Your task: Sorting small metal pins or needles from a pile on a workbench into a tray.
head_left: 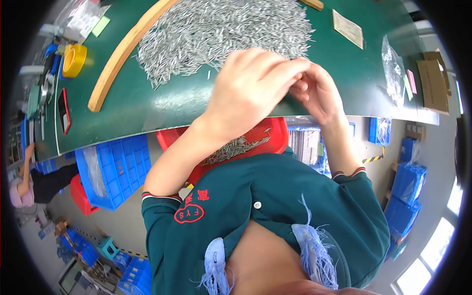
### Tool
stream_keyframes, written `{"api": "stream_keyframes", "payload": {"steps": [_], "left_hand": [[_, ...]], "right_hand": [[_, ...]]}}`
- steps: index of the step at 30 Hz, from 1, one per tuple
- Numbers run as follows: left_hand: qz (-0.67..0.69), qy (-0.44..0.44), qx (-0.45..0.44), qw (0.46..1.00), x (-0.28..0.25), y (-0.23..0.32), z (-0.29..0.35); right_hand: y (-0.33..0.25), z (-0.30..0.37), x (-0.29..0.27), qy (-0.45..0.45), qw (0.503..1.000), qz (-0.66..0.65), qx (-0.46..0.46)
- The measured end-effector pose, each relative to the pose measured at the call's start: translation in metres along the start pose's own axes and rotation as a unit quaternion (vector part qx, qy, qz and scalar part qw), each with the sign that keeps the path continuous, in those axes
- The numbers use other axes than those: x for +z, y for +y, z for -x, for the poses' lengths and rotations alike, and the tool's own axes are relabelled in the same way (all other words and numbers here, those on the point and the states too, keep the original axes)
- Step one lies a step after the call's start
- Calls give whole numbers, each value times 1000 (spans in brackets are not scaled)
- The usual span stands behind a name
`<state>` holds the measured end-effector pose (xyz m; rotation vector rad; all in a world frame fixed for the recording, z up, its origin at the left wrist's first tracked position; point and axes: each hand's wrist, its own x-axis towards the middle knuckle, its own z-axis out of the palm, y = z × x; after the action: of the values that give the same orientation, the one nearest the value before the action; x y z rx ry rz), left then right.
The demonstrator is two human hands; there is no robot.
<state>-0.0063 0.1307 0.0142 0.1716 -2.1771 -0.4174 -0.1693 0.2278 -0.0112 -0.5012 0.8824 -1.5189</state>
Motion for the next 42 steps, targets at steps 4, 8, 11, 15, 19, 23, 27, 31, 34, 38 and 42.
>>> {"api": "stream_keyframes", "payload": {"steps": [4, 8, 11, 15, 19, 23, 27, 31, 34, 38, 42], "left_hand": [[20, -20, 97, 995, 80, 2, -58], [-83, -33, 134, 987, 147, 19, -119], [-72, -2, 137, 988, 138, 1, -121], [0, -71, 67, 995, 60, -21, -109], [-4, -48, -91, 995, 9, -45, -66], [-94, -28, -177, 979, -34, -58, 2], [-154, -62, -233, 958, -60, -31, 66], [-275, -31, -303, 912, -106, -26, 129], [-405, 5, -366, 838, -146, -28, 153], [-404, 120, -351, 836, -148, -17, 157], [-254, -83, -299, 916, -108, 13, 147]], "right_hand": [[0, 5, -55, 173, 939, -296, -32], [-31, -9, -136, 190, 908, -333, -171], [-44, 5, -111, 140, 844, -502, -129], [-53, 12, -125, 66, 815, -565, -111], [-67, 17, -114, 33, 893, -400, -202], [-37, 13, -48, 132, 961, 146, -196], [-1, 21, -8, -75, 648, 728, -209], [23, 29, 7, -97, 580, 788, -182], [31, 26, 19, -119, 514, 830, -180], [42, 14, 35, -143, 532, 814, -183], [40, 7, 29, -89, 530, 813, -225]]}}
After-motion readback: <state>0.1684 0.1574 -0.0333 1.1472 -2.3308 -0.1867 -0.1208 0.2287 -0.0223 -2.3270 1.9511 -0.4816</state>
